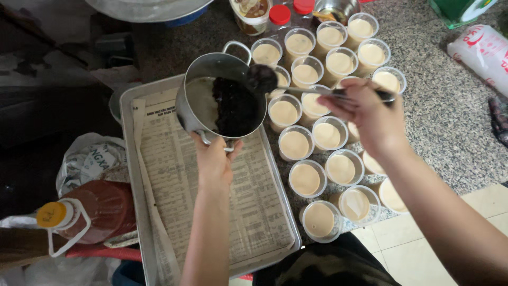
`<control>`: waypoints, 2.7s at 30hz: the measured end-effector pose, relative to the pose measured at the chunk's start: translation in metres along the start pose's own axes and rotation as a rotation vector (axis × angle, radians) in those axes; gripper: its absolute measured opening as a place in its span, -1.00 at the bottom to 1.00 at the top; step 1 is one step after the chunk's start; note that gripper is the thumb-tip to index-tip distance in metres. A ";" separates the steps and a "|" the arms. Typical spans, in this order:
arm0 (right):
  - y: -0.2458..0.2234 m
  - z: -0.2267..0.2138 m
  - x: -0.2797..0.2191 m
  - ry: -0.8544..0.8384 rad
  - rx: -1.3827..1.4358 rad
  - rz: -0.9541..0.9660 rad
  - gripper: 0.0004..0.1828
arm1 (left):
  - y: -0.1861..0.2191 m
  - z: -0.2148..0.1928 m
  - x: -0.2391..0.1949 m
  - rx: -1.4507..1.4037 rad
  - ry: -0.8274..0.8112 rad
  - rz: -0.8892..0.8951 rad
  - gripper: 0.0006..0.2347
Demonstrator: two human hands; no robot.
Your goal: The person adds a dark topping from a pot into multiple plastic cups containing a beige liquid using a ladle. Then the person places white plastic lids on the cups.
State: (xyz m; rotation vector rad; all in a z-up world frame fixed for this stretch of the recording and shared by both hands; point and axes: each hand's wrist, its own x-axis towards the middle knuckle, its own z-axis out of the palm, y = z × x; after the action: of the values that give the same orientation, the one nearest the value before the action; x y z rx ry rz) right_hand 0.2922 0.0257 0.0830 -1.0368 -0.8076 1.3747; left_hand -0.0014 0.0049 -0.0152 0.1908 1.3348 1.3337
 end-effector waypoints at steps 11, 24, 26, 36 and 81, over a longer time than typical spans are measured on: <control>0.045 -0.078 0.047 0.024 -0.267 -0.237 -0.85 | 0.002 0.004 -0.004 0.004 0.027 0.005 -0.13; 0.055 -0.077 0.017 -0.268 -1.286 -0.752 -0.75 | 0.002 0.008 -0.018 -0.020 0.021 0.003 -0.13; 0.051 -0.076 0.013 -0.235 -1.179 -0.530 -0.74 | 0.002 0.008 -0.020 -0.015 0.018 0.008 -0.12; 0.058 -0.035 -0.029 -0.391 -0.509 -0.360 -0.83 | -0.009 -0.003 -0.029 -0.010 0.008 0.048 -0.17; 0.067 -0.052 -0.059 -0.055 -0.598 -0.151 -0.84 | -0.024 -0.017 -0.069 -0.044 0.049 -0.023 -0.16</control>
State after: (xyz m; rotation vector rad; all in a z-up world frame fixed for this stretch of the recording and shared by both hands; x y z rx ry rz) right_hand 0.3105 -0.0447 0.0090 -1.3608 -1.3582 1.0533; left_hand 0.0208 -0.0651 0.0006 0.1133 1.3434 1.3540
